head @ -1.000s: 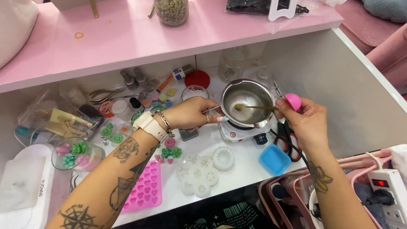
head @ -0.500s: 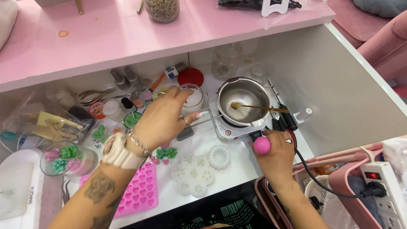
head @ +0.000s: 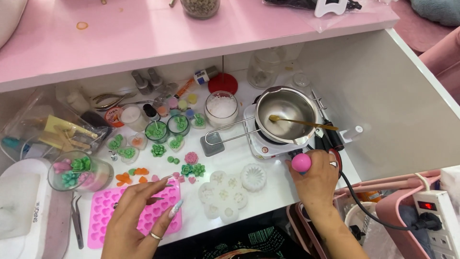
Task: Melting wax and preparing decorative wax elements for candle assembly.
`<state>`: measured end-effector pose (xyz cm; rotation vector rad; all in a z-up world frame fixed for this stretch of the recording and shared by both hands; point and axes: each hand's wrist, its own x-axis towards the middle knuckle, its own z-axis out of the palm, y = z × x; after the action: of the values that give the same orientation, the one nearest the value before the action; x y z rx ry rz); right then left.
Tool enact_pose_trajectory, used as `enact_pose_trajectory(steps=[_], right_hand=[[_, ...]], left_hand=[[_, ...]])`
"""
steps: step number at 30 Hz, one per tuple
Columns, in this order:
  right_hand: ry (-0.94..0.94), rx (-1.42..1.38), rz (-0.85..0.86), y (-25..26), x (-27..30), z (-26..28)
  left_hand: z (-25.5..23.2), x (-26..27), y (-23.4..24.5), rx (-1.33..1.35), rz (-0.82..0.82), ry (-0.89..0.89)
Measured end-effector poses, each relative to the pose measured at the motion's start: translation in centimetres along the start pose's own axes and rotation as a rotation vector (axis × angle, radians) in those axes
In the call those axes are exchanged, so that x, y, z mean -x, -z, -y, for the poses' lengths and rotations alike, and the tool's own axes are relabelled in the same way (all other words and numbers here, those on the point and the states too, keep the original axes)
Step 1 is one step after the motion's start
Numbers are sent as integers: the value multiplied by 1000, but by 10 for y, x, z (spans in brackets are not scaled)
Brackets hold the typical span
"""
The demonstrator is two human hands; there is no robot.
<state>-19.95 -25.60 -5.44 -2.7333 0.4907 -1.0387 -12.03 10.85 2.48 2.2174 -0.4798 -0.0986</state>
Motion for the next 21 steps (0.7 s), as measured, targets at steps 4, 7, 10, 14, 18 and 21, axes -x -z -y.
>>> enact_pose_trajectory(steps=[4,7,10,14,18,21], right_hand=[[-94,34,115,-14,16,-25],[-38,78,164,-11,12,-23],[114,32,7,2,-2,-4],[3,52,85,-6,8,-17],[-48,85,201,-15,18,-35],[26,101,21,5,-2,-1]], left_hand=[[5,8,1,13,-30,37],[7,11,0,4,-67,11],[11,13,-3,3,-61,-21],[9,14,-6,-39,-53,-105],[-14,8,-2,-19,0,-86],[-20,6,-1,-4,11,-97]])
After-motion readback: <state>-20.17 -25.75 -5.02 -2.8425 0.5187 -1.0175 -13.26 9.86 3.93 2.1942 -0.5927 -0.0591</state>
